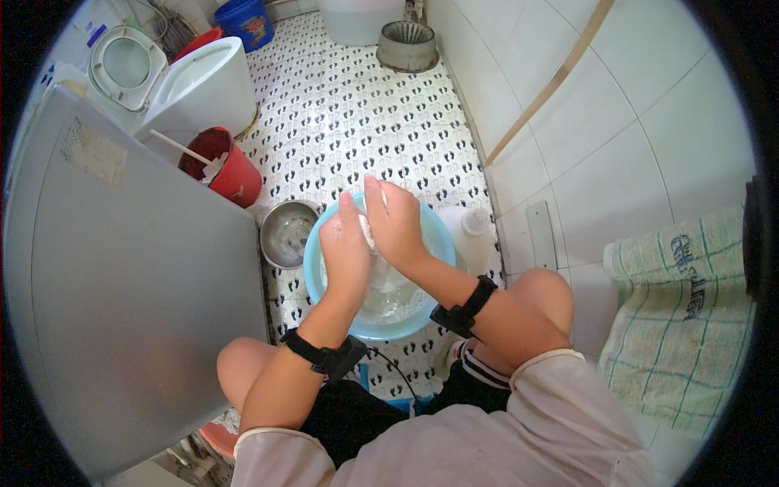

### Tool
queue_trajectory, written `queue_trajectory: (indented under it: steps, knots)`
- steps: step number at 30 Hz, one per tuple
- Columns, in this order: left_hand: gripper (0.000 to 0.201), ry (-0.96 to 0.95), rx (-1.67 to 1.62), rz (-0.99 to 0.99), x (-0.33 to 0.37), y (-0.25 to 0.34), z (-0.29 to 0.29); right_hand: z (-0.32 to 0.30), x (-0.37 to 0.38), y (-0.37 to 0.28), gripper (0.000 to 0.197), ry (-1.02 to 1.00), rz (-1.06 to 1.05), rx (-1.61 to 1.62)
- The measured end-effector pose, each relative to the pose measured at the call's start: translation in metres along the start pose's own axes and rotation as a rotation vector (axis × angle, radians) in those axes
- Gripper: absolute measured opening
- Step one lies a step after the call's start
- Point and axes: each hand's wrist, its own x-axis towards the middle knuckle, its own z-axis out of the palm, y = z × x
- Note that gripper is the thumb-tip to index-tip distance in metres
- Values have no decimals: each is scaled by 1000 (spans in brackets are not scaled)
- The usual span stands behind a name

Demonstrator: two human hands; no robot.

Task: The person is washing a white cloth in a blue basin, scrubbing the fabric with soapy water by hand and wringing it out.

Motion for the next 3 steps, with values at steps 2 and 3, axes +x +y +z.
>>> queue_trajectory:
  steps: [2, 3]
  knots:
    - [40, 29, -42, -28, 7, -2, -6, 3, -5, -3, 27, 29, -48, -28]
    - [39, 61, -85, -59, 13, -3, -10, 4, -14, -3, 33, 45, -299, 48]
